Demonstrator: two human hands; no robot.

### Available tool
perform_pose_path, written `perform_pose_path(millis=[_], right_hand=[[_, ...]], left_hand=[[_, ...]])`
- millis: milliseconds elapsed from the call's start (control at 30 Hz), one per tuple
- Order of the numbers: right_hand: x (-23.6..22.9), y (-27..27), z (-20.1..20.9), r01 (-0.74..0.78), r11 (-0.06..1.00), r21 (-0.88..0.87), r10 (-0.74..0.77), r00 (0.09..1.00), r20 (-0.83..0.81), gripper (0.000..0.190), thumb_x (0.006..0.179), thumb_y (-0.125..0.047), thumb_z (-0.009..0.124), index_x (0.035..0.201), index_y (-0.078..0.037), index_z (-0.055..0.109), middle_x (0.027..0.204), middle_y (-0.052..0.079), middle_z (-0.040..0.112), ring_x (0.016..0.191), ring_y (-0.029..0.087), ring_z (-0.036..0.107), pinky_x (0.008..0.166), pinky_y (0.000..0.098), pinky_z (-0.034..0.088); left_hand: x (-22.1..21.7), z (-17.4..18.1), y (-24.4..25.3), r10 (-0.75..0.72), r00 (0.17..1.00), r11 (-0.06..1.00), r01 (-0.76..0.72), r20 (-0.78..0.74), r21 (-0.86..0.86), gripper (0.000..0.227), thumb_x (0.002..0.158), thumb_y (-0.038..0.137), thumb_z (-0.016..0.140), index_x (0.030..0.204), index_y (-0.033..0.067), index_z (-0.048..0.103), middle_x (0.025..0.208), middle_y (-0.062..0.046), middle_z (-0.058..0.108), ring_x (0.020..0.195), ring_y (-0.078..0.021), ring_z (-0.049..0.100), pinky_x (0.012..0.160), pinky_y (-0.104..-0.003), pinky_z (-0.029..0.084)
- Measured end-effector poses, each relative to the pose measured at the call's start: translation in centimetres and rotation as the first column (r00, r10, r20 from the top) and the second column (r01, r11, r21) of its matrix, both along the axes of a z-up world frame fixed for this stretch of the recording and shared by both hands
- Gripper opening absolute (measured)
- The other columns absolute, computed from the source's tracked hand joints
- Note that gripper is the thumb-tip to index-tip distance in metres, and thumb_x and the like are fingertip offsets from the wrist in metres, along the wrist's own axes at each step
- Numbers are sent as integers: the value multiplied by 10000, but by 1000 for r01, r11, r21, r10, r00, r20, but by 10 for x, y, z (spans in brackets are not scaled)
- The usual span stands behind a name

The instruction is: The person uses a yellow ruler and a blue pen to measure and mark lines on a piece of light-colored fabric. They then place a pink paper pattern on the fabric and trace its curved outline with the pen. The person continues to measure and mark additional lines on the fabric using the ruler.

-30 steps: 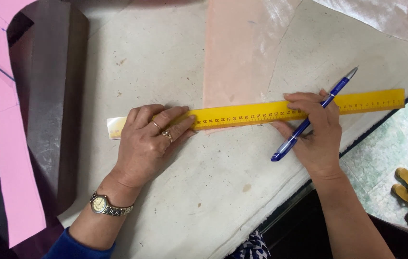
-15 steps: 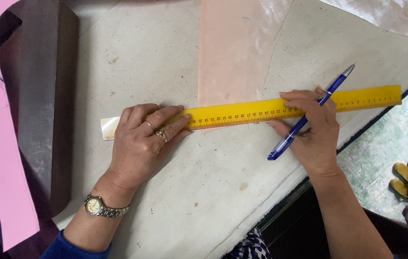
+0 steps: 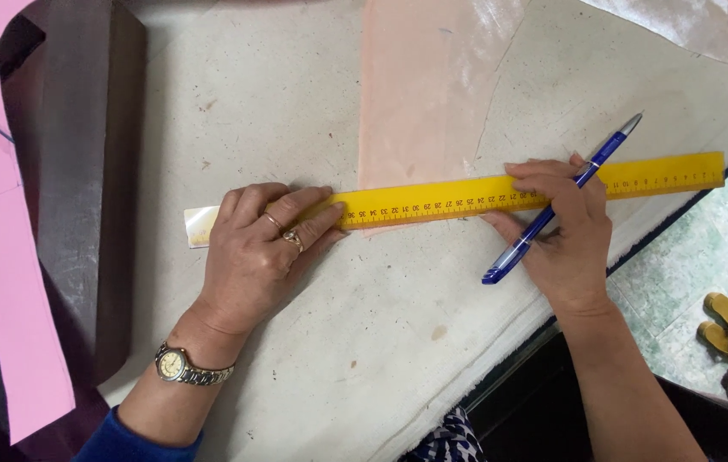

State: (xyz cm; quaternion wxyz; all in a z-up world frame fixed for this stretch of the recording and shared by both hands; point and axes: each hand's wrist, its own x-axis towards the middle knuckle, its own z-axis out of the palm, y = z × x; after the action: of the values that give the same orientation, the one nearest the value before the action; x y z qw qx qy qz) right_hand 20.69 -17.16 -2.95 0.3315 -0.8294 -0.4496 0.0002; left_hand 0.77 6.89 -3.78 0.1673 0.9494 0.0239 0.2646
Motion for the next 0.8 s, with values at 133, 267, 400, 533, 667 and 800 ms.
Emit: perform_pose_path(millis=[133, 267, 400, 533, 667, 800], right_hand=[[-1, 0, 1, -4, 1000, -3, 4, 1000, 8, 437, 792, -94, 873, 1091, -66, 556, 1218, 84, 645, 1165, 227, 589, 1228, 442, 275], [-1, 1, 2, -2, 1000, 7, 2, 1000, 1, 402, 801, -98, 864, 1035, -63, 539, 1194, 89, 654, 1155, 237, 598, 1217, 457, 287], [-1, 0, 1, -12, 1000, 21, 12, 1000, 10, 396, 818, -102, 857, 1036, -58, 530, 1193, 100, 656, 1157, 246, 603, 1222, 468, 296], [0, -1, -1, -9, 1000, 16, 8, 1000, 7, 386, 816, -90, 861, 1039, -52, 549, 1202, 95, 653, 1159, 245, 598, 1218, 468, 300], [0, -1, -1, -9, 1000, 11, 9, 1000, 11, 396, 815, -99, 860, 1038, -62, 534, 1203, 93, 654, 1161, 246, 596, 1216, 472, 298], [-1, 2, 3, 16, 1000, -2, -16, 1000, -14, 385, 793, -121, 864, 1022, -62, 561, 1181, 91, 664, 1157, 233, 602, 1216, 462, 295]], left_hand=[[1, 0, 0, 6, 1000, 1000, -6, 6, -1, 243, 924, 243, 764, 1140, 159, 691, 1182, 18, 654, 954, -240, 549, 768, -342, 420], [1, 1, 0, 4, 1000, 1000, -4, 8, -4, 217, 926, 235, 763, 1113, 152, 692, 1173, 19, 653, 941, -237, 551, 769, -343, 425], [1, 0, 0, 2, 1000, 1000, -2, 9, -5, 213, 927, 235, 757, 1115, 153, 696, 1174, 16, 656, 955, -232, 565, 781, -340, 430], [0, -2, 0, 3, 1000, 1000, -3, 8, 11, 226, 925, 234, 767, 1125, 159, 692, 1175, 11, 653, 946, -233, 553, 778, -334, 429], [2, 2, 1, 7, 1000, 1000, -7, -22, -4, 182, 945, 250, 719, 1106, 174, 687, 1163, 15, 631, 955, -237, 551, 787, -355, 401], [9, 5, 1, -25, 991, 998, 16, -135, -67, 83, 925, 143, 695, 1006, 158, 700, 1049, -18, 573, 840, -254, 475, 664, -376, 325]])
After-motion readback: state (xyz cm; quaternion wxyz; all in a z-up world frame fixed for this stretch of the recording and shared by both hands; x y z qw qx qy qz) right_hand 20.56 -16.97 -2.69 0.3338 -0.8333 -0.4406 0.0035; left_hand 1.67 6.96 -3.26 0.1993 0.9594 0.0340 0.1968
